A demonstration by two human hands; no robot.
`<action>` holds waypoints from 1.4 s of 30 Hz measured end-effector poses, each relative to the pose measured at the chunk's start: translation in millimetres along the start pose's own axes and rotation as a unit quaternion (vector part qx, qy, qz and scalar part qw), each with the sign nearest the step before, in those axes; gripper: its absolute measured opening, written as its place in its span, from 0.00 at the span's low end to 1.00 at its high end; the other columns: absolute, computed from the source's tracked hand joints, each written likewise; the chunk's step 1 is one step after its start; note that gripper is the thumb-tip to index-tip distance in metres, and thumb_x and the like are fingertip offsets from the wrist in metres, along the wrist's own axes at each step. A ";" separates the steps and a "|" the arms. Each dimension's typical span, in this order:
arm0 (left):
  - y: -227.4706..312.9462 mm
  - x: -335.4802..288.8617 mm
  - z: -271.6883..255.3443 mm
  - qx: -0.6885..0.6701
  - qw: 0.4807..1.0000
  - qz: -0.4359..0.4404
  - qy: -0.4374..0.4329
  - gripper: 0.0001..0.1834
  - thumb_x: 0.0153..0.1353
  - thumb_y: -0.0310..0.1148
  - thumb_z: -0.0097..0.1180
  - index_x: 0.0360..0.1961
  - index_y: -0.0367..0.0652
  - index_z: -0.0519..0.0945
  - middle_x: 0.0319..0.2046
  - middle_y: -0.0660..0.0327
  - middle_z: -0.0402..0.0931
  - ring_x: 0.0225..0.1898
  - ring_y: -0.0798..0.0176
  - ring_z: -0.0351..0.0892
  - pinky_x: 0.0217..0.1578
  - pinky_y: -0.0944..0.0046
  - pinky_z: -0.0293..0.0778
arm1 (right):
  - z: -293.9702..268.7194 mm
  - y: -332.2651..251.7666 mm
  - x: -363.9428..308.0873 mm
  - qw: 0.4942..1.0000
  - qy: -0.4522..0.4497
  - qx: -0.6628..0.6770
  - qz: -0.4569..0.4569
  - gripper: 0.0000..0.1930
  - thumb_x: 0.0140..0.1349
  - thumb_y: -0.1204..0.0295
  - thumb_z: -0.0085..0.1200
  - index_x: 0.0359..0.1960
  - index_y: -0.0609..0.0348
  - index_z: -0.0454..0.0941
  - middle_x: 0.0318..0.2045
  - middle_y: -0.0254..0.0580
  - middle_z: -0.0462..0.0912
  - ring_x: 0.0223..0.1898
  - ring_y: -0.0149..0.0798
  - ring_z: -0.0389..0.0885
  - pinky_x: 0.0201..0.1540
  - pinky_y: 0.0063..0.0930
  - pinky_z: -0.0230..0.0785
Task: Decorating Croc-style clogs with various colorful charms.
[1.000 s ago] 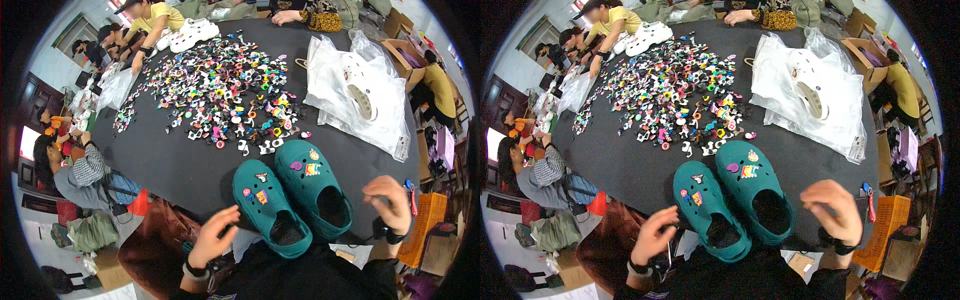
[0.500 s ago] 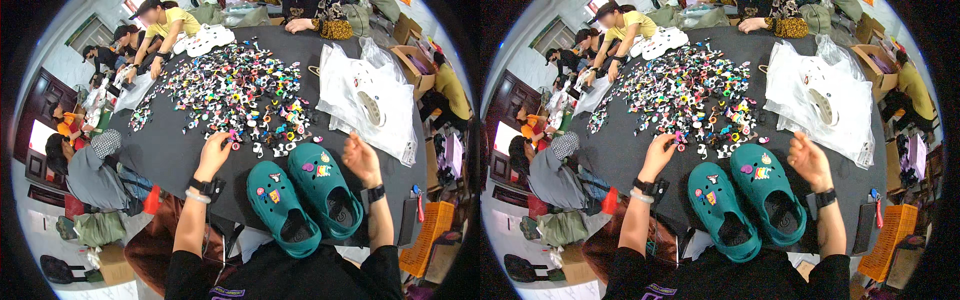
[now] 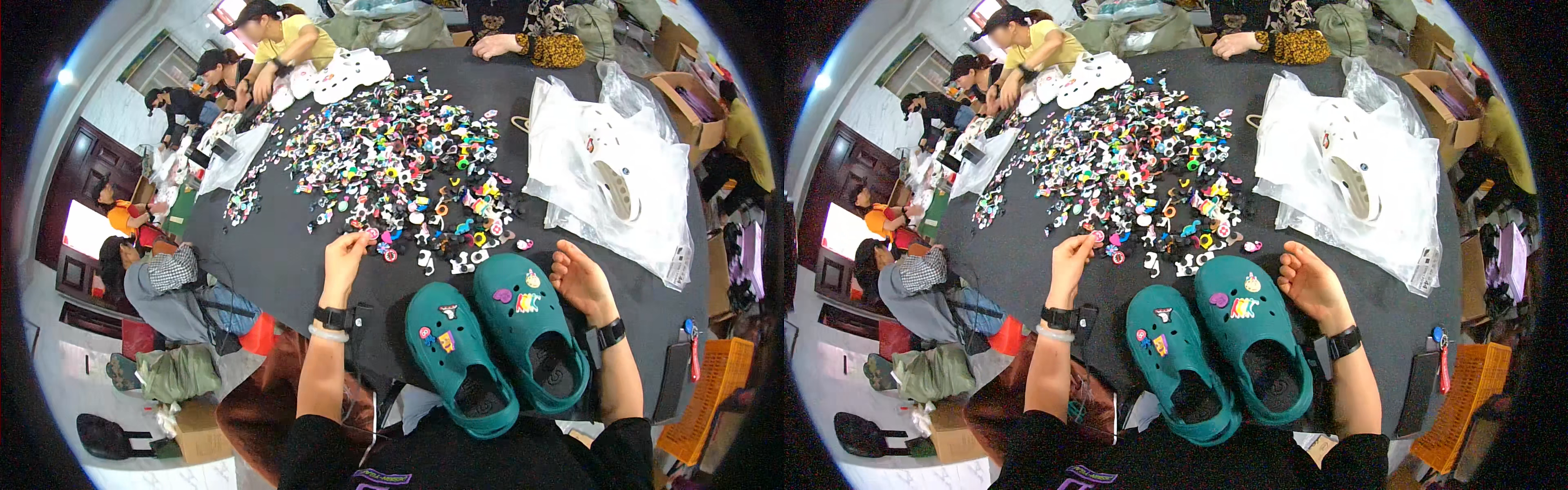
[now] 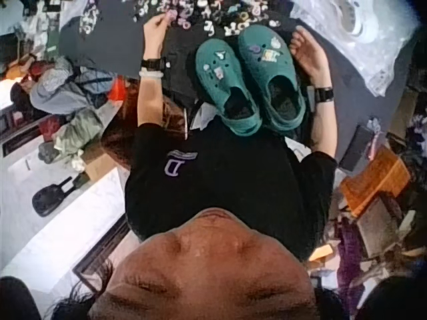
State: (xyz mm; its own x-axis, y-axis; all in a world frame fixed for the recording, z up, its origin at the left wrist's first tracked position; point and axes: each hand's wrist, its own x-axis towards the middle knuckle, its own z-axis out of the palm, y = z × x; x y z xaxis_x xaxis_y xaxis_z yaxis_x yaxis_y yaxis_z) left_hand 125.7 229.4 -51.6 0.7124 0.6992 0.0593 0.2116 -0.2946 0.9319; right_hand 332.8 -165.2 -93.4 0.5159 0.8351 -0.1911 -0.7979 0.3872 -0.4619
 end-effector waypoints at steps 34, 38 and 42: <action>-4.9 13.7 -0.6 0.263 0.938 0.222 -0.031 0.06 0.47 0.21 0.58 0.28 0.40 0.77 0.32 0.59 0.82 0.36 0.59 0.80 0.40 0.61 0.73 | -5.3 0.2 1.3 0.999 0.030 -0.022 -0.010 0.11 0.70 0.64 0.48 0.48 0.53 0.74 0.33 0.31 0.77 0.30 0.27 0.71 0.36 0.25 0.67; 3.3 20.5 13.3 0.398 0.856 0.327 -0.040 0.12 0.47 0.26 0.61 0.36 0.47 0.85 0.31 0.62 0.81 0.43 0.55 0.76 0.44 0.53 0.69 | -2.1 0.8 0.9 0.999 0.043 -0.021 -0.013 0.10 0.70 0.65 0.48 0.48 0.53 0.74 0.33 0.31 0.77 0.30 0.27 0.71 0.36 0.24 0.66; 10.0 23.5 18.8 0.431 0.848 0.309 -0.021 0.07 0.50 0.28 0.63 0.33 0.45 0.87 0.31 0.62 0.82 0.40 0.60 0.79 0.43 0.57 0.71 | 1.6 0.8 0.0 0.999 0.038 -0.023 -0.018 0.10 0.69 0.66 0.49 0.47 0.53 0.74 0.32 0.31 0.77 0.30 0.27 0.71 0.35 0.23 0.66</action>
State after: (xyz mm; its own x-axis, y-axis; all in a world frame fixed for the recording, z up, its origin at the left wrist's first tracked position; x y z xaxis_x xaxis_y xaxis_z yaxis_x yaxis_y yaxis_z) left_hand 157.1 230.6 -47.6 0.8845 0.2201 0.4114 0.1872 -0.9751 0.1193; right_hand 331.6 -164.3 -92.4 0.5680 0.7882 -0.2370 -0.7636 0.3972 -0.5090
